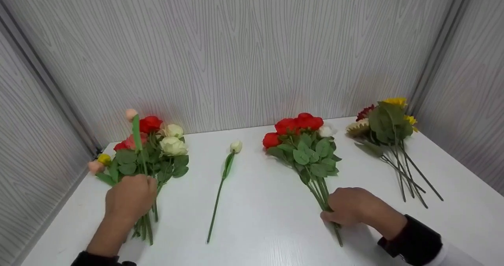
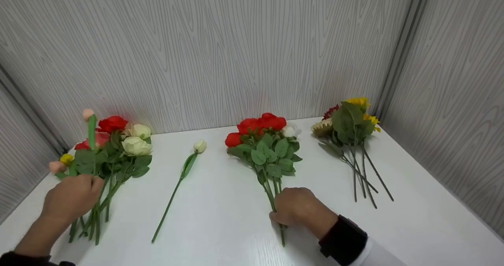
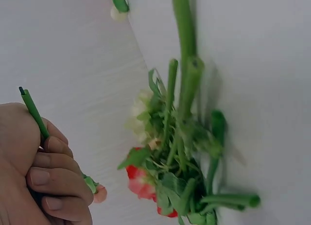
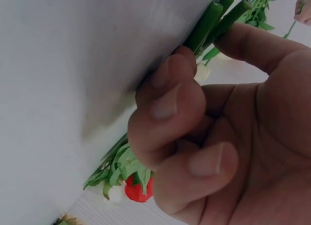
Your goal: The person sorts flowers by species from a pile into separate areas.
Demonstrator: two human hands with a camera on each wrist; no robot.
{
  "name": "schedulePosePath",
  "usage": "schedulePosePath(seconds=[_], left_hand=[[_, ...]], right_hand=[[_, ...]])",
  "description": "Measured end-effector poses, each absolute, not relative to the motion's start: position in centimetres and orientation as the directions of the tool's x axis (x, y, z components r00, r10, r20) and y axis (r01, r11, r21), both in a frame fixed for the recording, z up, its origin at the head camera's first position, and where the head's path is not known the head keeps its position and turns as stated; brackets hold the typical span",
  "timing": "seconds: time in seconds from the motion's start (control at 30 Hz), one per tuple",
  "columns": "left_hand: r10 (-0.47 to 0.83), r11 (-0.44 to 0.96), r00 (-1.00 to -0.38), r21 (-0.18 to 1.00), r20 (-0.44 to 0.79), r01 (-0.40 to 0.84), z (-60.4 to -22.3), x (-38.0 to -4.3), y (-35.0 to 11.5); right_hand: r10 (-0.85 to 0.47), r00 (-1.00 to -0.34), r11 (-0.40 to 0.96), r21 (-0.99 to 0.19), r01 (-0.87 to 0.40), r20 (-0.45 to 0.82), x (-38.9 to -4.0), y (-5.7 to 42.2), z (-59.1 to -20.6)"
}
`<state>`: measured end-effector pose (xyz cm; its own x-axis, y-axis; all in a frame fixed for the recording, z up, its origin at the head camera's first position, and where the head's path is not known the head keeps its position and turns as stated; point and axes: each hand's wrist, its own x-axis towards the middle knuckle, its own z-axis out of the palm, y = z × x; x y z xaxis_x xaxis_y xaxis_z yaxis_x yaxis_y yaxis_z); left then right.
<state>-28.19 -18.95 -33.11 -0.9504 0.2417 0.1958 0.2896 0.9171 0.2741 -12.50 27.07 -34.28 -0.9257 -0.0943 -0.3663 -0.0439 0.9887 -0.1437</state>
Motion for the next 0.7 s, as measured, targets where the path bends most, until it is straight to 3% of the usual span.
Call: schedulePosePath(seconds=[0.27,0.4,0.7], left_hand=[[0.438,0.877,-0.879,0.126,0.189,0.464,-34.2,-25.6,-13.7],[0.508,0.848,-0.852,0.099,0.125,0.52,-34.9,-24.9,-12.1],[0.6,0.796,-0.777,0.237,-0.189,0.557,-35.4,-24.8,-10.4]], right_hand=[[-0.086,-0.932,0.99,-0.139,-0.039,-0.352,-12.4,27.1,-34.2],[-0.088,-0.933,0.99,-0.134,-0.043,-0.35,-12.4,27.1,-34.2],[-0.101,-0.935,0.99,-0.127,-0.061,-0.341,-12.3,27.0,-34.2]])
